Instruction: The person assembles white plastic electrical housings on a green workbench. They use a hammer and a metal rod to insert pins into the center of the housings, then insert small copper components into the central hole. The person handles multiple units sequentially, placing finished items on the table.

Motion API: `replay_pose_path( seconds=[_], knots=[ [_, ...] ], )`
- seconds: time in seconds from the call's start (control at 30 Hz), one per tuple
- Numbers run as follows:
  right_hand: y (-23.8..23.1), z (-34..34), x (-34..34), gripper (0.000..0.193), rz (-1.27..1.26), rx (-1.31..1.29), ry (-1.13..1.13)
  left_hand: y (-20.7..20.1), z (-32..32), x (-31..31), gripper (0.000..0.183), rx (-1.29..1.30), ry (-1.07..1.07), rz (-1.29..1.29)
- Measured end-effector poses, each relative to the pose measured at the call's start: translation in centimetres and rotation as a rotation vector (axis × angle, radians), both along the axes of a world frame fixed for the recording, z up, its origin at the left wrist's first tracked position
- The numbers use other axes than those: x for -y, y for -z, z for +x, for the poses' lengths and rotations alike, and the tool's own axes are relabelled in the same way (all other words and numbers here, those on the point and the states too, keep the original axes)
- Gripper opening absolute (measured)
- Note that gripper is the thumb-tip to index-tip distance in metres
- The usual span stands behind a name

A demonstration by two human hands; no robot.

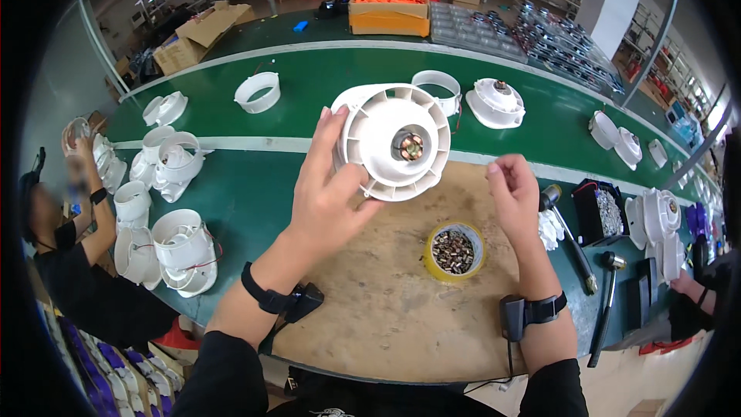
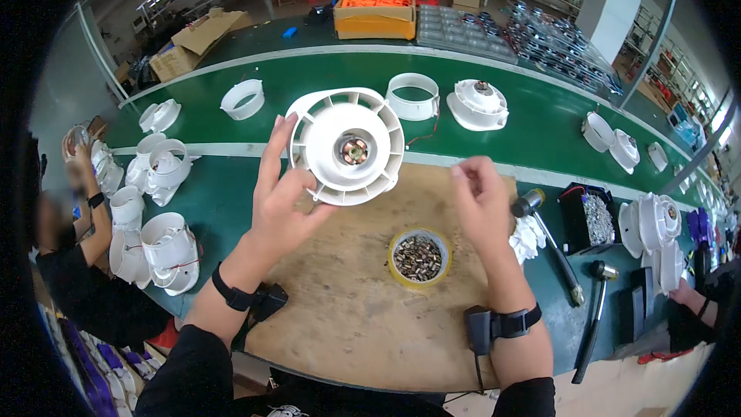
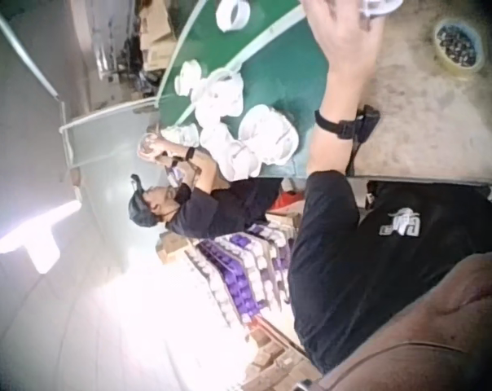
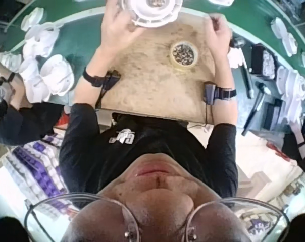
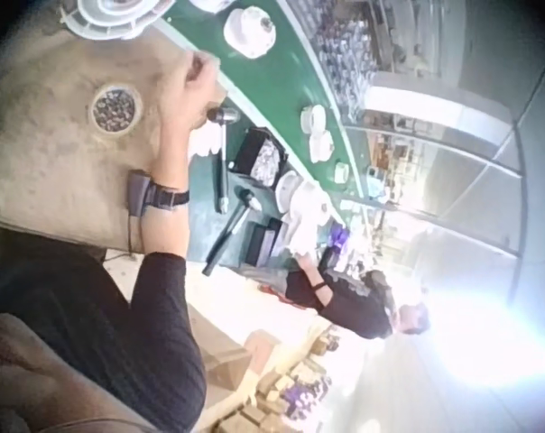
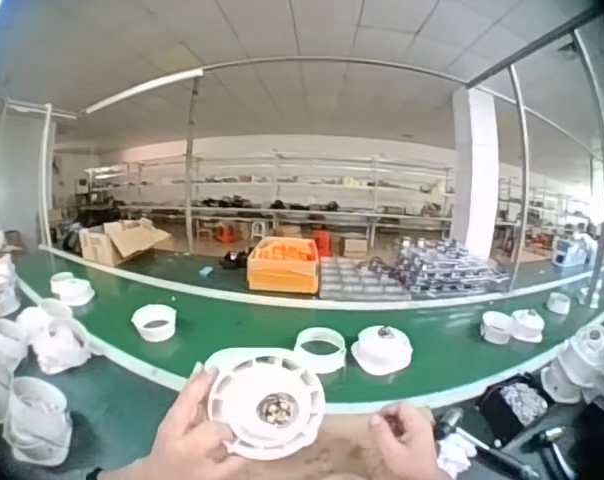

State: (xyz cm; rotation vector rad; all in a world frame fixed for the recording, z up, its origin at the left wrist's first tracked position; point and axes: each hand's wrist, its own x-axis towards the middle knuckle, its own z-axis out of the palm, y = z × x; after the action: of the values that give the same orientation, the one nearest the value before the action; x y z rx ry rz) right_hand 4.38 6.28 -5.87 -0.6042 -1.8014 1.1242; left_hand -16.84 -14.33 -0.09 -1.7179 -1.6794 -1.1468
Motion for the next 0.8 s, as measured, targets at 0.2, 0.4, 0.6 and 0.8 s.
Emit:
replay_pose_path(
  seconds=[0.2, 0.4, 0.6, 0.8],
  knots=[
    [-7.7, -0.5, 7.3, 0.025, 0.511, 0.111, -0.065, 0.2, 2.7, 0.6, 0.034, 0.015, 0.164, -0.048],
    [-8.4, -0.1, 8.2, 0.028, 0.499, 0.163, -0.051, 0.0, 3.8, 0.8, 0.026, -0.081, 0.173, -0.122],
    [-8.5, 0.4, 8.2, 0.03, 0.432, 0.255, -0.101, -0.1, 4.2, 1.3, 0.029, -0.124, 0.171, -0.135],
    [-8.5, 0.6, 8.0, 0.03, 0.446, 0.318, -0.099, -0.2, 4.6, 1.4, 0.025, -0.121, 0.179, -0.165]
  ],
)
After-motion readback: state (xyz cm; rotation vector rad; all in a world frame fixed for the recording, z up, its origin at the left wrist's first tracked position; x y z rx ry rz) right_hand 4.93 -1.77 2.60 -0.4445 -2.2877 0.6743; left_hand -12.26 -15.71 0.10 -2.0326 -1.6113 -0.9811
